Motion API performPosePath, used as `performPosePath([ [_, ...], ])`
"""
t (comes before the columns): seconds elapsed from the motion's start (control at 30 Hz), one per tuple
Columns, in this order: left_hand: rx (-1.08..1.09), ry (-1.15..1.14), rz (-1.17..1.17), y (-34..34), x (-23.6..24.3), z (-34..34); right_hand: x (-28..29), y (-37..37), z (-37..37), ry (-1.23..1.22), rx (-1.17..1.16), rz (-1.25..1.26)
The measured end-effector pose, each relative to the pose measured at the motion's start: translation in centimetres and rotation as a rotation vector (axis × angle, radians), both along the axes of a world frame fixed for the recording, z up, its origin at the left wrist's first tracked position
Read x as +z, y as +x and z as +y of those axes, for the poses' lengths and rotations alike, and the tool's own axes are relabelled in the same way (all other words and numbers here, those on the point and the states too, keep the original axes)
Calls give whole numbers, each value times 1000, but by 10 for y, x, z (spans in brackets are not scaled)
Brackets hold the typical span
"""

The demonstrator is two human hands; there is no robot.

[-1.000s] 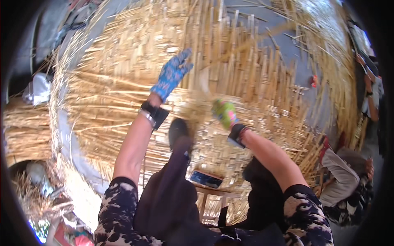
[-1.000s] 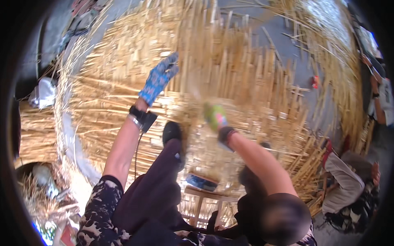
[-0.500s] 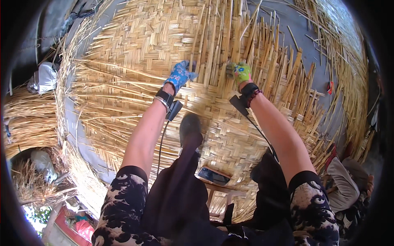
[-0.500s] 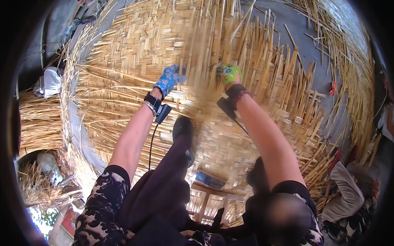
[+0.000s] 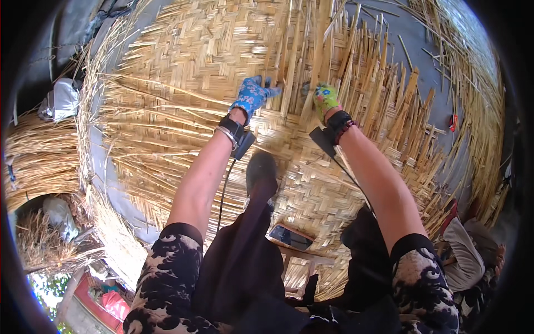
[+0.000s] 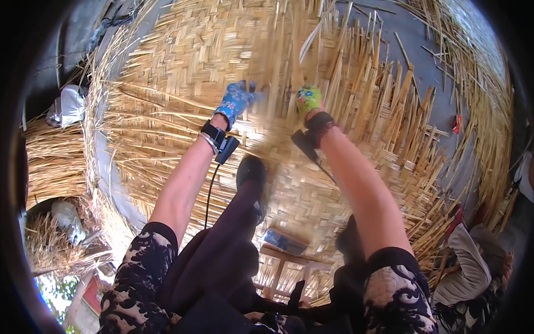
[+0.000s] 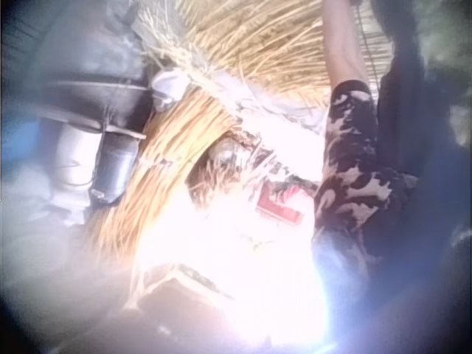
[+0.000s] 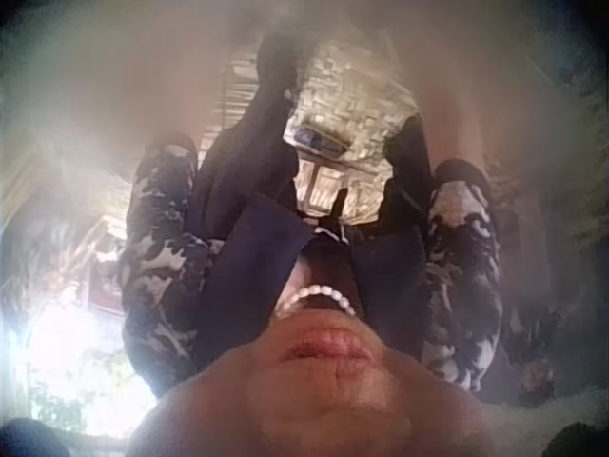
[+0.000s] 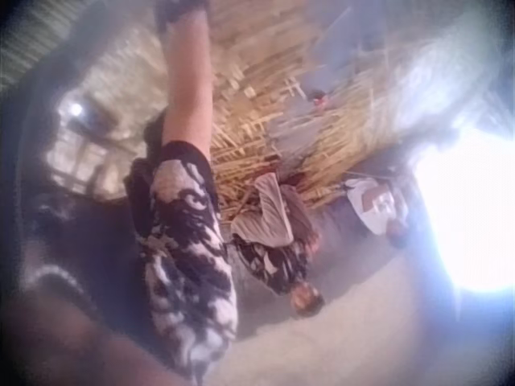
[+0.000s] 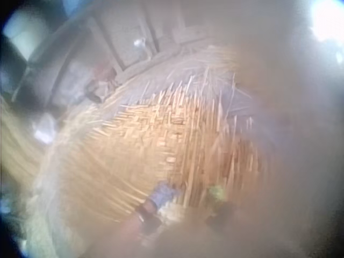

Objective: The recorder and others are weaving large mats or structures from long, thin bamboo or straw strips on the floor.

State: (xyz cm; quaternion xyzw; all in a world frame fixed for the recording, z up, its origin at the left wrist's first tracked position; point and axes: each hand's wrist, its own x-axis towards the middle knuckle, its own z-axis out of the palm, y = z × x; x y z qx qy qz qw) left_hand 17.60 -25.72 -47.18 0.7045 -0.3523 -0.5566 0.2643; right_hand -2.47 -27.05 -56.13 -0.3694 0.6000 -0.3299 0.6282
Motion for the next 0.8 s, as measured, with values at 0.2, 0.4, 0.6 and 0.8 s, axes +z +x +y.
performPosePath([
  [0.2,-47,-164,172,0,6,-6,28,9,16,45,-29,-94],
  [0.4,-8,-83,-67,13,-18,0,66,17,27,219,-179,-319],
  [0.6,185,-137,310,4,-17,-10,68,10,14,180,-145,-492],
  [0.8,-126,196,1172,16,17,-39,43,22,16,25,-112,-549],
])
